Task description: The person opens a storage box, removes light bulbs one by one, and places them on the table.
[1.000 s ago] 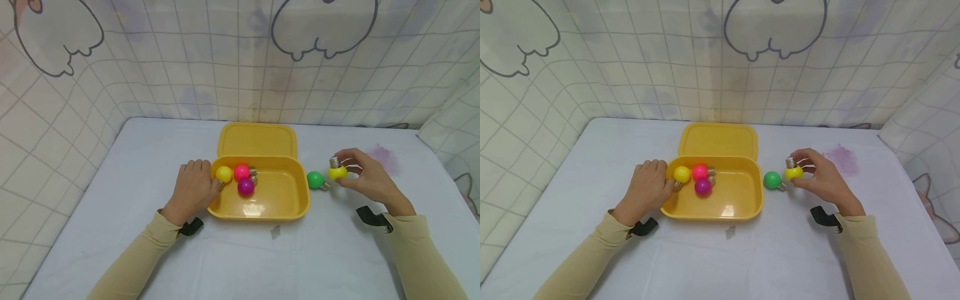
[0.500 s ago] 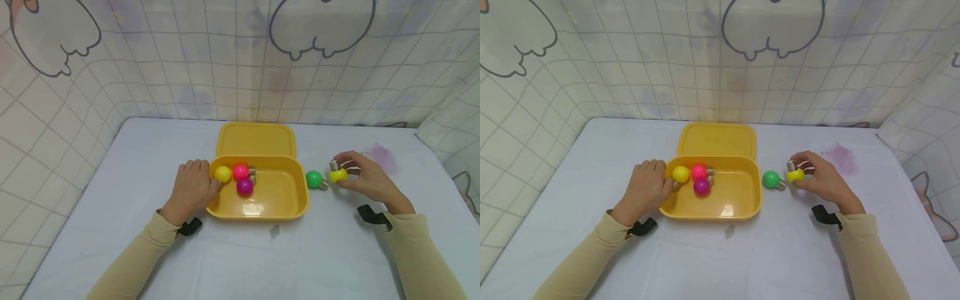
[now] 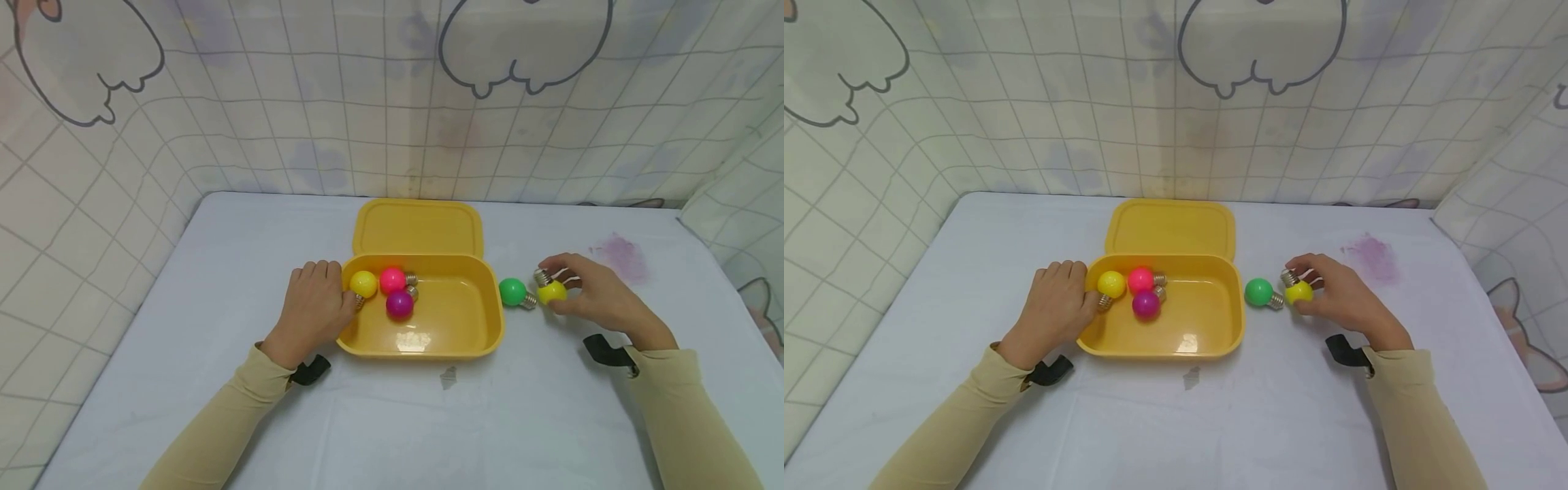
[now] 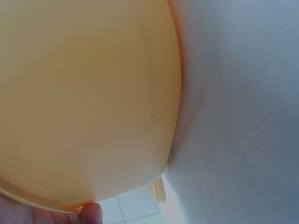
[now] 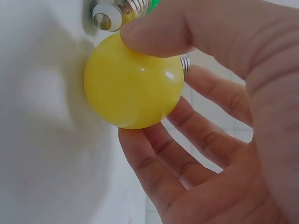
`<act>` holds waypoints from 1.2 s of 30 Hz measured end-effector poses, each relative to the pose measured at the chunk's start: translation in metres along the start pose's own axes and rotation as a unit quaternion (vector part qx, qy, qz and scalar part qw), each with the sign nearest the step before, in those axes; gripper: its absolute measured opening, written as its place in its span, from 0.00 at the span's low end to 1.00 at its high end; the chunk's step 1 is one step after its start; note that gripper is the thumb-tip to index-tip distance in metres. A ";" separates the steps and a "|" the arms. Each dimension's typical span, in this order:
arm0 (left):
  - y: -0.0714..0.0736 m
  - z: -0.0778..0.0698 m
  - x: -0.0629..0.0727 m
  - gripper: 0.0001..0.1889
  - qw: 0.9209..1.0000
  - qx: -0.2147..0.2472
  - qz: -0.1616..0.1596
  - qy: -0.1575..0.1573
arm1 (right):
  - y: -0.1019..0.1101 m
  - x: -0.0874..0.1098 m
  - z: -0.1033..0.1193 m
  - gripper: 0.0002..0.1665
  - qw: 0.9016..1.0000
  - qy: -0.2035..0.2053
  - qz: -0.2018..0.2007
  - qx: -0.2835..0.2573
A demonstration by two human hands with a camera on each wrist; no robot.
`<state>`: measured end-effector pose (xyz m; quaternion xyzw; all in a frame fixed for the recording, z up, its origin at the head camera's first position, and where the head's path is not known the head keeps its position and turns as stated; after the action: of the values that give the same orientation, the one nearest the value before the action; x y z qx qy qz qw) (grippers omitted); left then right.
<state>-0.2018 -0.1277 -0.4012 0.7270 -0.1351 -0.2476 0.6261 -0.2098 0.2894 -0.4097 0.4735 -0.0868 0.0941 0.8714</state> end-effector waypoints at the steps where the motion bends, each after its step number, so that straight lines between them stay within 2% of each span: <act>1: 0.000 0.000 0.000 0.11 1.000 0.001 0.000 0.000 | 0.000 0.000 0.001 0.34 1.000 0.000 0.001 0.003; 21: 0.002 0.000 0.000 0.11 1.000 -0.004 -0.009 -0.005 | 0.003 0.002 0.002 0.35 1.000 -0.009 0.006 -0.009; 36: -0.001 0.001 0.000 0.10 1.000 -0.002 -0.008 -0.008 | 0.014 0.007 0.002 0.27 0.997 0.027 -0.066 -0.029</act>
<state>-0.2023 -0.1279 -0.4017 0.7248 -0.1332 -0.2588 0.6245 -0.2071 0.2955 -0.3951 0.4502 -0.0348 0.0463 0.8911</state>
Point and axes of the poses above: each hand's wrist, its own x-axis away from the middle knuckle, its own y-axis out of the back of the hand, z = x × y, the point moved 6 cm from there along -x, towards the middle knuckle, and after that the axes turned 15 degrees about -y, right-handed, at the moved point
